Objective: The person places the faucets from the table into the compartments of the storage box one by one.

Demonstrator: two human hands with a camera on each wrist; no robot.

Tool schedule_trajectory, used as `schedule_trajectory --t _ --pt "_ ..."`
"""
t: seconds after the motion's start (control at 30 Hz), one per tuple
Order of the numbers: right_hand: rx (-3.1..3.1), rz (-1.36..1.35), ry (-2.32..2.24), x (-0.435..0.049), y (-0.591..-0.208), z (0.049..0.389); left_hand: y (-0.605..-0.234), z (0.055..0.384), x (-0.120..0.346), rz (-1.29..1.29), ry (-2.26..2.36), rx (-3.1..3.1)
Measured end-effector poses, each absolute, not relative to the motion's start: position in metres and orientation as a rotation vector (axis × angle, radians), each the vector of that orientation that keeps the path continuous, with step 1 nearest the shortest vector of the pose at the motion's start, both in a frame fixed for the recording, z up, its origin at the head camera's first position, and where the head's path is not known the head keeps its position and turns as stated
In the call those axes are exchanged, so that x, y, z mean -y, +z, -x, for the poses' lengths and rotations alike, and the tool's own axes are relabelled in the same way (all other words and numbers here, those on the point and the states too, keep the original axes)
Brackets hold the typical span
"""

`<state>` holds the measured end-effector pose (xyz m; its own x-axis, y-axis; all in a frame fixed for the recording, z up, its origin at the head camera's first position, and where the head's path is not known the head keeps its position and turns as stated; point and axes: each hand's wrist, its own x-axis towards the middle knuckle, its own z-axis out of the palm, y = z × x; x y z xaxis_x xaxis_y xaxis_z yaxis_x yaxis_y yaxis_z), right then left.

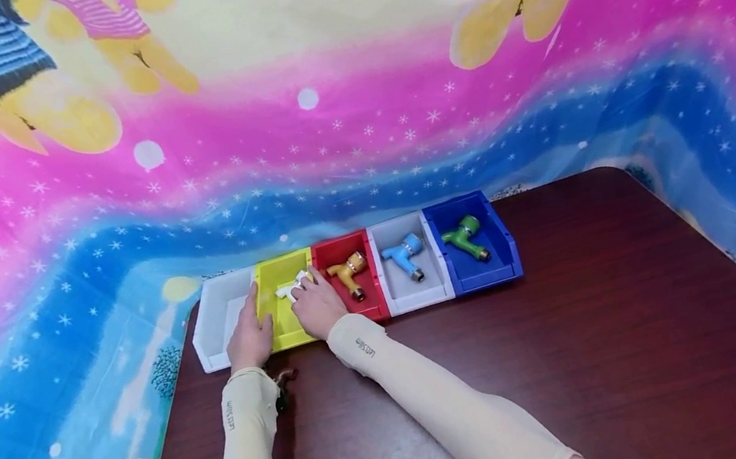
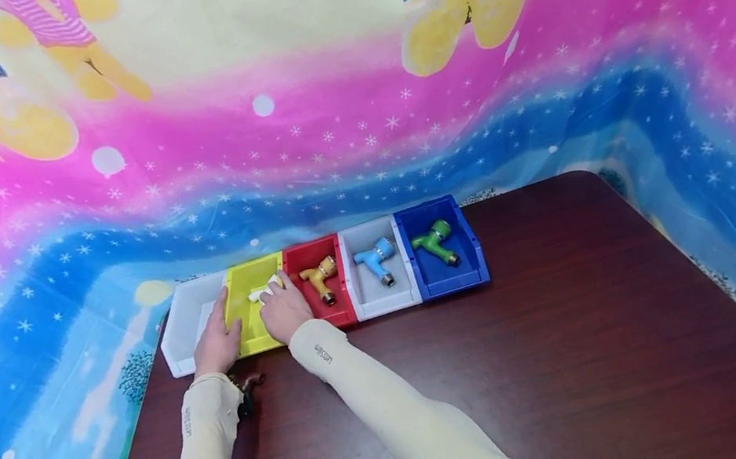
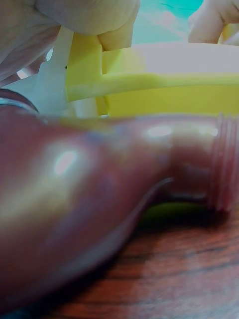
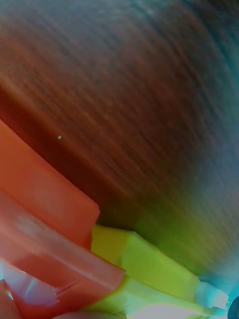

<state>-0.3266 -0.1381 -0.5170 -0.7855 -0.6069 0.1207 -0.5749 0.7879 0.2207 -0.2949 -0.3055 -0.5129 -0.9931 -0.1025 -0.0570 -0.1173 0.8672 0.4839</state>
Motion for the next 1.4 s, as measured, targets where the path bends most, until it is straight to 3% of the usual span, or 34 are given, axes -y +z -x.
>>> schedule_trajectory --t 0.77,1.4 --pt "2.953 -0.866 -0.375 0.140 -0.505 0.324 -0.514 0.297 0.301 0.163 0.791 -3.012" --pt "2.874 -1.015 -0.164 0.131 -0.506 0.323 -0.518 0.296 0.306 0.176 0.773 -3.018"
